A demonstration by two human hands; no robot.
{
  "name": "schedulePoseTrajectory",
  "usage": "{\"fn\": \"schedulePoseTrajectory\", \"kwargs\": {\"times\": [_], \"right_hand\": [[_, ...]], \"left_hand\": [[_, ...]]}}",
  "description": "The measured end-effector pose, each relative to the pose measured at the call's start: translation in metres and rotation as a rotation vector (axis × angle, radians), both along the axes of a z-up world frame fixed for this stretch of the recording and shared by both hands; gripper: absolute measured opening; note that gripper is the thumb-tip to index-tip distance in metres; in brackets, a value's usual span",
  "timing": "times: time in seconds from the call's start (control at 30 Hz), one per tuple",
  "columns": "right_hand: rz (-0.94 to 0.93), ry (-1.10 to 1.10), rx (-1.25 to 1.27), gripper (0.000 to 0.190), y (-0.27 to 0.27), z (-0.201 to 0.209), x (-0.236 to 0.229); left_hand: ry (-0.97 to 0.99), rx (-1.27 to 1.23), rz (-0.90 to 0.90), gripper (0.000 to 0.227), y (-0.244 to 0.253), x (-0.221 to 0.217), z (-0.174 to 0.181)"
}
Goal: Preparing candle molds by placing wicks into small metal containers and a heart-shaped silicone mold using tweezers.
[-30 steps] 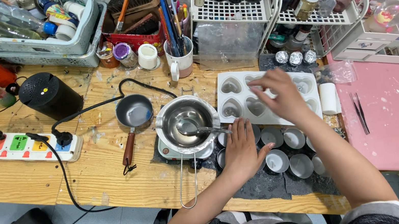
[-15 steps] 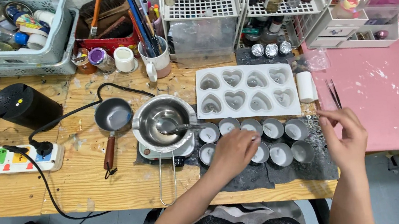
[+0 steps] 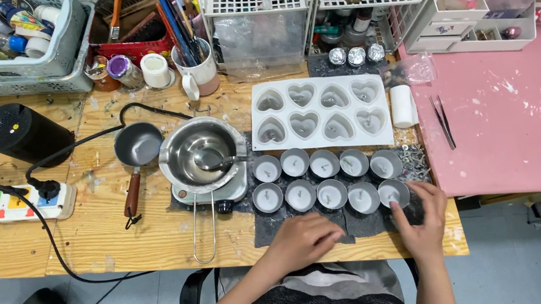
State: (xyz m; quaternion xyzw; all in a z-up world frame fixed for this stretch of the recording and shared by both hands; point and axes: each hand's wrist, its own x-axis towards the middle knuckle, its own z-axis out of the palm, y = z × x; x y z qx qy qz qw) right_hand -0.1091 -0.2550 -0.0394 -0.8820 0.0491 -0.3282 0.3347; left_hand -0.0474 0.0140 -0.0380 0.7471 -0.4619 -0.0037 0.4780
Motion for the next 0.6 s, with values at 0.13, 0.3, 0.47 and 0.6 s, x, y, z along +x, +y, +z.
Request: {"fn": "schedulePoseTrajectory", "kwargs": {"times": [0.13,0.3,0.47,0.6], "right_hand": [[0.007,-0.002,-0.029,0.041,0.006,0.012,0.008],[0.094,0.018,-0.215,0.019,0.007,0.044,0.049],[0.218,0.199,-0.383,0.015,0.009,0.055,0.098],[0.276,0.337,-0.521,0.014,0.020,0.052,0.120]], "left_hand": [[-0.071,0.009,0.130,0.012,0.005,0.003,0.024],[-0.015,0.079,0.327,0.011,-0.005,0.006,0.045],[-0.138,0.113,0.346,0.020,-0.023,0.017,0.047],[-0.162,0.108,0.369,0.021,-0.035,0.027,0.042]]}}
